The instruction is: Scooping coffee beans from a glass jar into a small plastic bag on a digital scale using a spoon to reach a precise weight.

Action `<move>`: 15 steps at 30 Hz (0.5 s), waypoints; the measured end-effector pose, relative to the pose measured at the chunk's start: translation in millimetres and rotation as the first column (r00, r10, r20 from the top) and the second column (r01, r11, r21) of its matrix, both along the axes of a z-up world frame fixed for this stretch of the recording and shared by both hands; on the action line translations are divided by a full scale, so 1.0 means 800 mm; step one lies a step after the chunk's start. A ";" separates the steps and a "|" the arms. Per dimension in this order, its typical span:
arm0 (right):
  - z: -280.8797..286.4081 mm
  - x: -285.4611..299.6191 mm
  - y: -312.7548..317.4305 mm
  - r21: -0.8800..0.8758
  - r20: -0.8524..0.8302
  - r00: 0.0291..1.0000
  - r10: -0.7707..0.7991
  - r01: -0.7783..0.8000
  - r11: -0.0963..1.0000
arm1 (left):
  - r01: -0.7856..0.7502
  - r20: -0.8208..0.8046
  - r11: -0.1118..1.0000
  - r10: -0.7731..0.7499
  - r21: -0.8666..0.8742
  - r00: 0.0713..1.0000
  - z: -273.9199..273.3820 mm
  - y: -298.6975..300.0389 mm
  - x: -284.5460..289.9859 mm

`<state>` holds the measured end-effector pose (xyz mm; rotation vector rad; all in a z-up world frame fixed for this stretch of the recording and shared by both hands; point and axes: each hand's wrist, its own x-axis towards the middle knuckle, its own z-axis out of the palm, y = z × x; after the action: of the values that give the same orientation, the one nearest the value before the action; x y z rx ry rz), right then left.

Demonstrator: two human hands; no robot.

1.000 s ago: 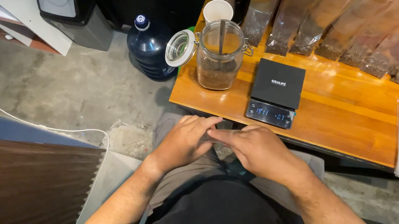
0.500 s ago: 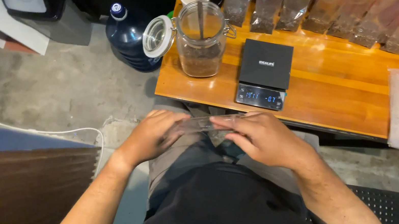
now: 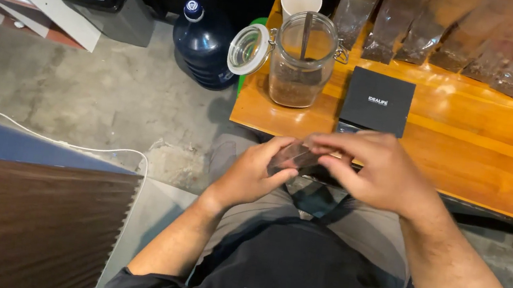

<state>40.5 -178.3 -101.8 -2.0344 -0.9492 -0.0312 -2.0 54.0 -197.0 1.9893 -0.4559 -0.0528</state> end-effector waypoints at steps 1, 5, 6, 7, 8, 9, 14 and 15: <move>0.001 0.019 -0.007 0.001 0.003 1.000 0.001 -0.001 1.000 | -0.001 0.003 1.000 0.001 0.001 1.000 -0.009 0.000 0.000; 0.014 0.088 -0.009 0.076 0.131 0.962 -0.242 0.233 0.969 | -0.110 -0.203 0.957 0.056 -0.267 0.978 -0.018 0.001 -0.011; 0.020 0.104 -0.003 0.055 0.206 0.929 -0.306 0.302 0.952 | -0.144 -0.278 0.934 0.051 -0.328 0.959 -0.013 0.001 -0.014; 0.020 0.126 0.008 0.056 0.210 0.928 -0.308 0.303 0.951 | -0.142 -0.275 0.934 0.049 -0.329 0.960 -0.020 0.000 -0.015; 0.020 0.148 0.018 -0.001 0.305 0.912 -0.273 0.287 0.958 | -0.173 -0.263 0.880 0.057 -0.442 0.963 -0.027 -0.002 -0.015; 0.020 0.170 0.028 -0.060 0.395 0.889 -0.231 0.276 0.959 | -0.198 -0.252 0.812 0.065 -0.549 0.965 -0.034 -0.003 -0.015; 0.001 0.210 0.081 -0.332 0.449 0.873 -0.192 0.363 0.871 | -0.274 -0.324 0.738 0.079 -0.617 0.943 -0.051 -0.004 -0.027; -0.003 0.213 0.088 -0.384 0.467 0.863 -0.193 0.395 0.835 | -0.274 -0.332 0.752 0.078 -0.599 0.940 -0.049 -0.003 -0.030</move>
<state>210.9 -107.8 -103.8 -2.6919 -0.9353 -0.4627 -25.6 51.6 -236.2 1.3029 -0.0617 -0.0565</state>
